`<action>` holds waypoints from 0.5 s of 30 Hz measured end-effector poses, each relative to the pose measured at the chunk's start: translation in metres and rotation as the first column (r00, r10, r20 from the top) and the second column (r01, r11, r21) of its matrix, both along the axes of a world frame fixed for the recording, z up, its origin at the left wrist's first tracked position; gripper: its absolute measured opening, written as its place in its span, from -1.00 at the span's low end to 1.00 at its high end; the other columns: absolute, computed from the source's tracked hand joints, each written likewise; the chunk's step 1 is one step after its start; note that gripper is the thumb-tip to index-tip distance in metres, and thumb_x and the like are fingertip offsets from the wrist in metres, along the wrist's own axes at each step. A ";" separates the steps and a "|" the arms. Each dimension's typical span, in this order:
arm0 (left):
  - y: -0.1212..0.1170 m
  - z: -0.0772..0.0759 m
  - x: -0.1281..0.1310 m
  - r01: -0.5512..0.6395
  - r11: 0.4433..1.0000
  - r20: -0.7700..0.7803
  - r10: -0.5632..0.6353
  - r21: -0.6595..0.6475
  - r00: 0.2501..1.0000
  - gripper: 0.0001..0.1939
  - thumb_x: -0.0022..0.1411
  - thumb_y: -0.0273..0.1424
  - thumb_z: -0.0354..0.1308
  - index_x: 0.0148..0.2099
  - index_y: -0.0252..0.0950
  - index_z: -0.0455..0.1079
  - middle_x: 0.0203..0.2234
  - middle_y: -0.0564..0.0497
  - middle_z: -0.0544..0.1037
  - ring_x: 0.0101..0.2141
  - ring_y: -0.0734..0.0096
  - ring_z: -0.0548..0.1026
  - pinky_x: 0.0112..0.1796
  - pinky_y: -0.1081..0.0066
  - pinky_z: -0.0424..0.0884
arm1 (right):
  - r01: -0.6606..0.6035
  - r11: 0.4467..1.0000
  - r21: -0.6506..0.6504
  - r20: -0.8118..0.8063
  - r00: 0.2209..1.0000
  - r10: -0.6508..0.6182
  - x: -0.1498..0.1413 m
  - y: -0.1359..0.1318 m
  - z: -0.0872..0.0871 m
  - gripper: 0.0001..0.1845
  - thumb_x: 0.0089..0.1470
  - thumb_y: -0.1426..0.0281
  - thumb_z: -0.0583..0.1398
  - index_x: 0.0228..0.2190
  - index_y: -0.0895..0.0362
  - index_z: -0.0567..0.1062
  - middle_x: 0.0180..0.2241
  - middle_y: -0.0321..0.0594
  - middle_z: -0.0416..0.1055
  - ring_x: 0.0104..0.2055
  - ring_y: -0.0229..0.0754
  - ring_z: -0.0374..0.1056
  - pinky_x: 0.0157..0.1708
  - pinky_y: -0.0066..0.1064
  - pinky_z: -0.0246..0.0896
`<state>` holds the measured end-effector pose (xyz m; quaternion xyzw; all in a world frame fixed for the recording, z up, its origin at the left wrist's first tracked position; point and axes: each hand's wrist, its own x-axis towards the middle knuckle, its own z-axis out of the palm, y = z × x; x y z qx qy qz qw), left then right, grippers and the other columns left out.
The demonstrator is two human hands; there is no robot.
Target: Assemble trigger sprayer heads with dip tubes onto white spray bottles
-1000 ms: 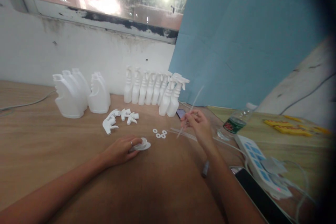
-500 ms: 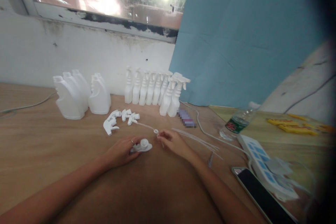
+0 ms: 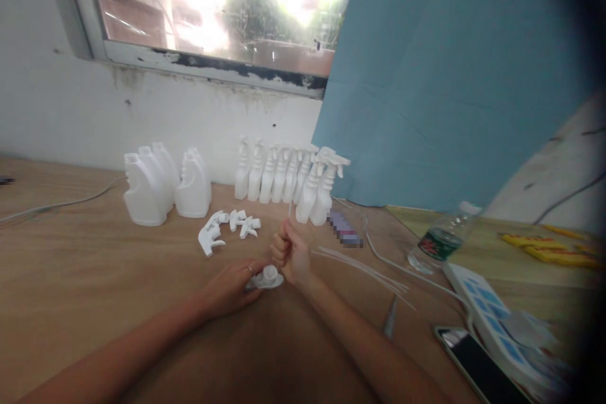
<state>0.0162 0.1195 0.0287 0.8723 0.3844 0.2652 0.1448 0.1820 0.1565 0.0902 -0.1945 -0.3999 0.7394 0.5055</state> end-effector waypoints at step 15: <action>0.000 0.002 -0.001 0.020 0.999 0.024 -0.019 -0.025 1.000 -0.66 0.17 -0.43 0.12 0.01 -0.21 0.25 -0.15 -0.03 0.48 -0.16 0.26 0.45 -0.17 0.37 0.33 | -0.001 0.997 0.074 0.048 0.999 -0.002 -0.015 -0.001 -0.020 -0.41 0.01 0.05 0.26 -0.66 0.08 0.02 -0.75 -0.57 -0.20 -0.74 -0.46 -0.37 -0.77 -0.59 -0.49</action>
